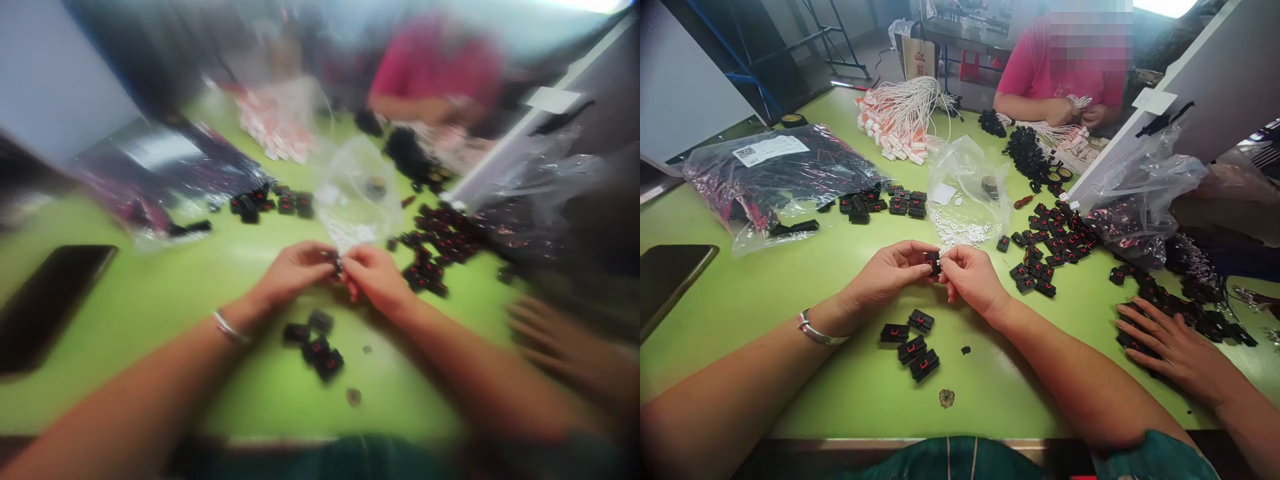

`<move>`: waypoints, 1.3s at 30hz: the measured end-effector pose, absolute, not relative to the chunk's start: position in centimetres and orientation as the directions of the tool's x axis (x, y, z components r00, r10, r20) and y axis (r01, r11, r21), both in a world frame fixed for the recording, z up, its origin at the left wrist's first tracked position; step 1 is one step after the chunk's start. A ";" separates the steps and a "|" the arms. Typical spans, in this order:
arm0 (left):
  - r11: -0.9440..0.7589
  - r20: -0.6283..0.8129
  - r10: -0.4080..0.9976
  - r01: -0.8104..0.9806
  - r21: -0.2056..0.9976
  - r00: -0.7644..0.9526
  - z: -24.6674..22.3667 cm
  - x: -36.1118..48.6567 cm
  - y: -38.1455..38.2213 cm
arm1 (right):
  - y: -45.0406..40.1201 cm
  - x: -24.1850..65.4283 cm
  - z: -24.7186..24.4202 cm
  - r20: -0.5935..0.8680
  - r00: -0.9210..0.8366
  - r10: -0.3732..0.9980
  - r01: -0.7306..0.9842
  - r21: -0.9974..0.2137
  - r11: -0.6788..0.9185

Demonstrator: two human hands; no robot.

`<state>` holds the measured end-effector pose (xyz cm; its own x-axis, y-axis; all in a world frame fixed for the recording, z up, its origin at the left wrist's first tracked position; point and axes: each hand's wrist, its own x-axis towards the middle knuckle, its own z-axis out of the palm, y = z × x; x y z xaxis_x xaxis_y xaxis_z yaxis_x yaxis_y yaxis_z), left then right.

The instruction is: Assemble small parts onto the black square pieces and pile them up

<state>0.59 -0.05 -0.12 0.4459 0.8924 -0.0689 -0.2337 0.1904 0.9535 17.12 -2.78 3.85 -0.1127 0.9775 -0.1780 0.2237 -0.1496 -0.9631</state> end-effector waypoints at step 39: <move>-0.122 0.122 0.912 -0.024 0.992 0.392 -1.0 0.9 -0.8 | -2.1 17.7 2.7 0.081 -0.144 0.986 0.625 -0.765 0.154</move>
<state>0.93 -0.79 -0.96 0.3915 0.9120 0.1220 -0.0239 -0.1224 0.9922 17.71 -2.05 2.67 -0.1440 0.9863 0.0810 0.6251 0.1541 -0.7651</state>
